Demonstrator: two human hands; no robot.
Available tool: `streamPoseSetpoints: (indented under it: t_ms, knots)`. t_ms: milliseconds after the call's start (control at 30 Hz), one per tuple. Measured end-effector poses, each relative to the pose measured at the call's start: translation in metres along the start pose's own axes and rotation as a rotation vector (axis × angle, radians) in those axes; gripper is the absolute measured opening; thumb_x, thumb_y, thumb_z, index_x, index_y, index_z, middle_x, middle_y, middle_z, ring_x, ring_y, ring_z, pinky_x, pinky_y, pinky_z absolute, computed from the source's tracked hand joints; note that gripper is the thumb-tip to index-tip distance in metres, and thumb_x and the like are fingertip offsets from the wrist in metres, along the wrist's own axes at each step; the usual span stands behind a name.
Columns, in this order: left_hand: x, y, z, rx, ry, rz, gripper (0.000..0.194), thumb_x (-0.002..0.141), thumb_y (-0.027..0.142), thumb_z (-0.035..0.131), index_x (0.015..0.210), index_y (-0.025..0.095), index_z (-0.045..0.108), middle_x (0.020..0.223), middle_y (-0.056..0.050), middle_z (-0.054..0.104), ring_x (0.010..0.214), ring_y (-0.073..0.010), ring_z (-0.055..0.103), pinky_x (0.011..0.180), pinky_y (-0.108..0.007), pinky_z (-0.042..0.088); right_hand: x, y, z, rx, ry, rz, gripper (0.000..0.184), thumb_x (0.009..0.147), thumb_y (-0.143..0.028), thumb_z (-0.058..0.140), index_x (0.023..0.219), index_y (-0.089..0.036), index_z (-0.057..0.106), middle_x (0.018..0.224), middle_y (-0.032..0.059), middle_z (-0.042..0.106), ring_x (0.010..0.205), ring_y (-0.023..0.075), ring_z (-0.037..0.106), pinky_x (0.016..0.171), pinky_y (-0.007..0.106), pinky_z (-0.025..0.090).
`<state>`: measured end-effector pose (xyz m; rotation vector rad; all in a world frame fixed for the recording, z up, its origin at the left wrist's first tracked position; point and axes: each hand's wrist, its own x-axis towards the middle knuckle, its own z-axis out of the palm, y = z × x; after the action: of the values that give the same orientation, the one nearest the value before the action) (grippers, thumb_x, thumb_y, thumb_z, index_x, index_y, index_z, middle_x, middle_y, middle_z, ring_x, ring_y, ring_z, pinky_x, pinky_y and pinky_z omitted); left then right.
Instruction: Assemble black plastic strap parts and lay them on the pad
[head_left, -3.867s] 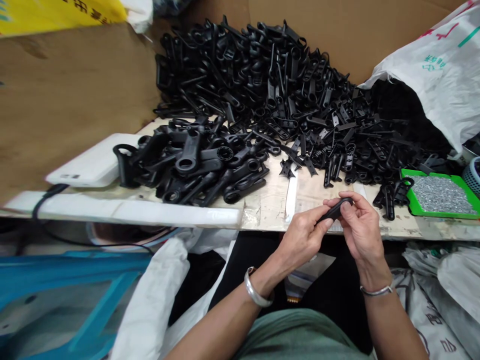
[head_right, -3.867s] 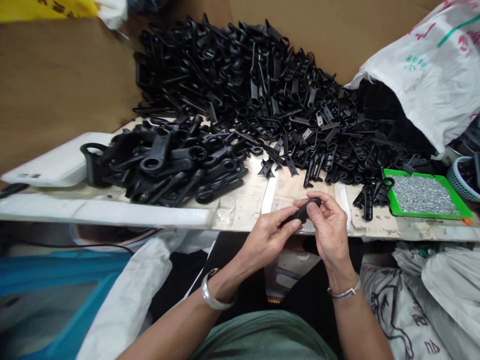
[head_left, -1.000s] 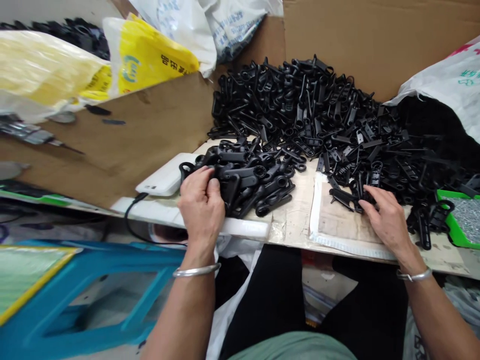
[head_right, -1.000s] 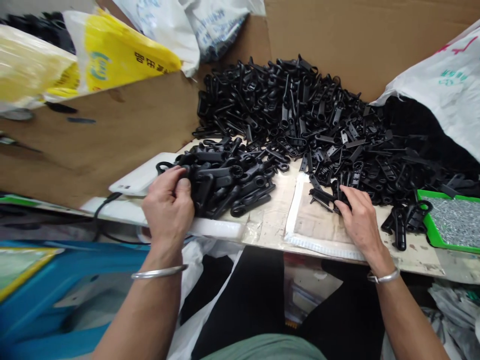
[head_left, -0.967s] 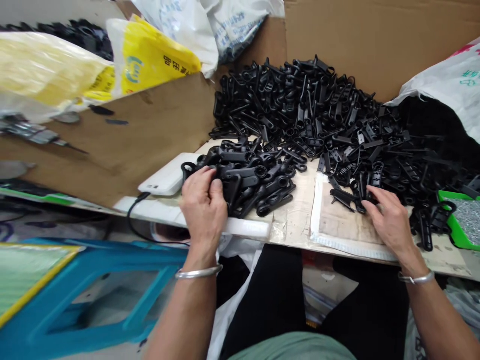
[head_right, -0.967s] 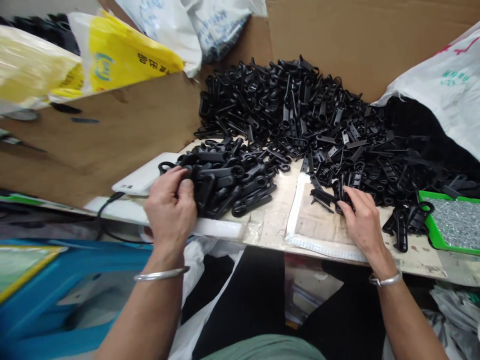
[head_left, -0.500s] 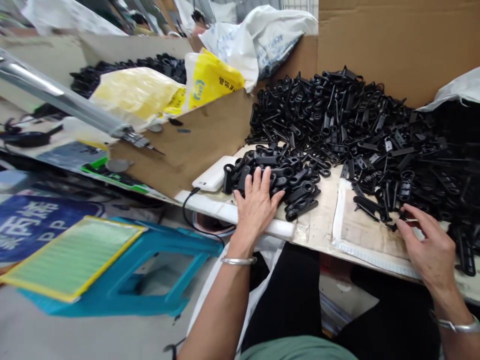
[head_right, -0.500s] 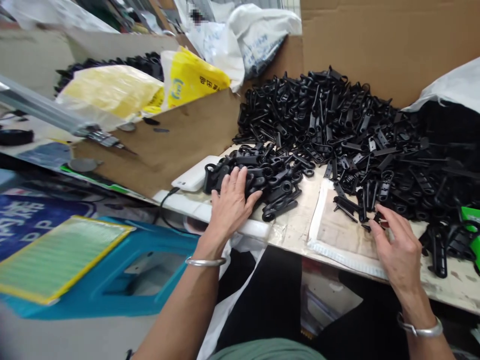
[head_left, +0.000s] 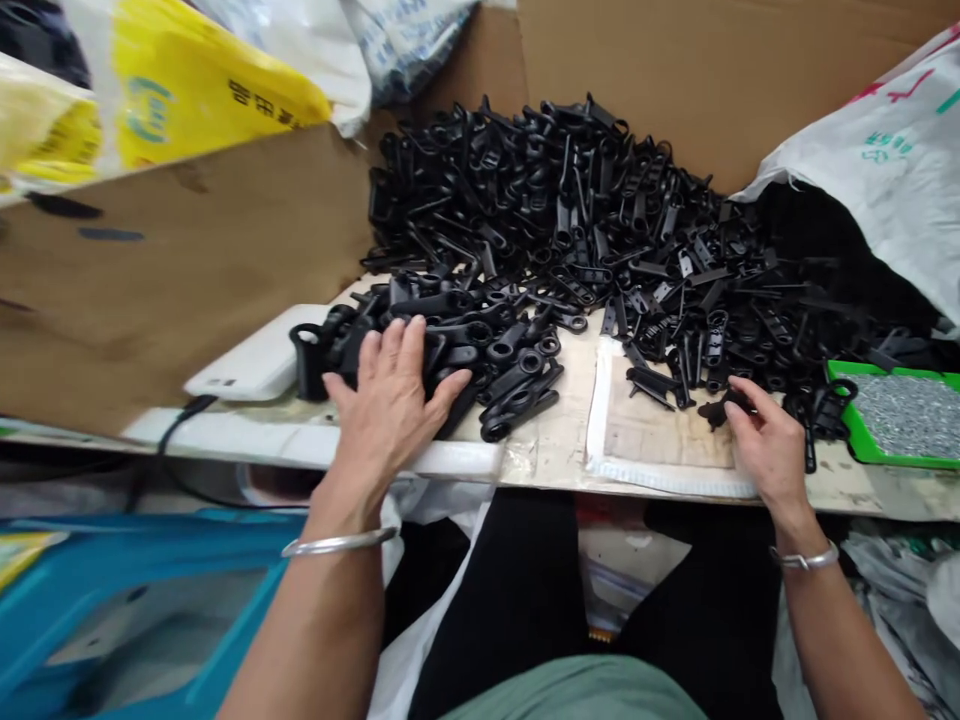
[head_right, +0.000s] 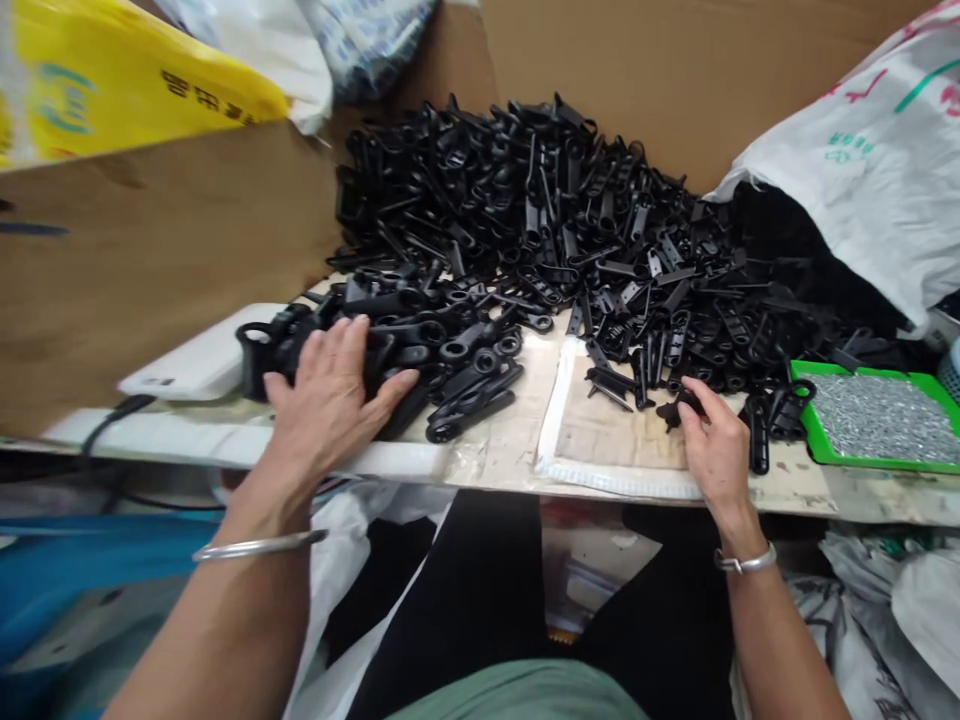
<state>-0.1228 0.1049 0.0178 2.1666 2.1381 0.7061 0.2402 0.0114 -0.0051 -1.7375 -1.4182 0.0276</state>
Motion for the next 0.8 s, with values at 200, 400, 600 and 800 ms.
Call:
streamPoseSetpoints:
  t_ms: [200,400,600,800]
  knots:
    - [-0.006,0.027,0.009,-0.135,0.38,0.195,0.045,0.088,0.037,0.059,0.127,0.015,0.055,0.136,-0.019,0.057,0.132,-0.0364,0.045,0.106,-0.066,0.029,0.006,0.011,-0.008,-0.147,0.016,-0.048,0.029,0.086,-0.033,0.056,0.106,-0.019,0.071,0.1,0.0098,0.074,0.084,0.0246,0.068,0.083,0.042,0.054]
    - [-0.028,0.108,0.03,-0.333,0.281,0.713,0.018,0.092,0.023,0.052,0.1,0.018,0.067,0.1,-0.01,0.071,0.097,-0.025,0.06,0.093,-0.044,0.047,-0.001,0.001,-0.007,-0.081,0.126,-0.15,0.013,0.085,-0.027,0.061,0.09,-0.021,0.071,0.109,0.0107,0.069,0.101,0.026,0.062,0.088,0.044,0.052]
    - [-0.055,0.176,0.042,-0.455,-0.015,0.935,0.022,0.095,0.018,0.045,0.094,0.014,0.066,0.086,-0.009,0.069,0.081,-0.0218,0.056,0.075,-0.036,0.048,-0.037,-0.014,-0.017,0.111,0.228,0.012,0.014,0.09,-0.029,0.057,0.097,-0.021,0.065,0.097,0.0073,0.071,0.088,0.0205,0.068,0.08,0.037,0.056]
    - [-0.077,0.232,0.053,-0.317,-0.184,1.145,0.022,0.094,0.008,0.041,0.091,0.013,0.062,0.085,-0.009,0.062,0.08,-0.0229,0.051,0.072,-0.035,0.04,-0.069,0.01,-0.063,0.457,0.566,0.451,0.026,0.081,-0.035,0.07,0.098,-0.019,0.057,0.063,-0.0038,0.066,0.052,0.0141,0.065,0.059,0.029,0.056]
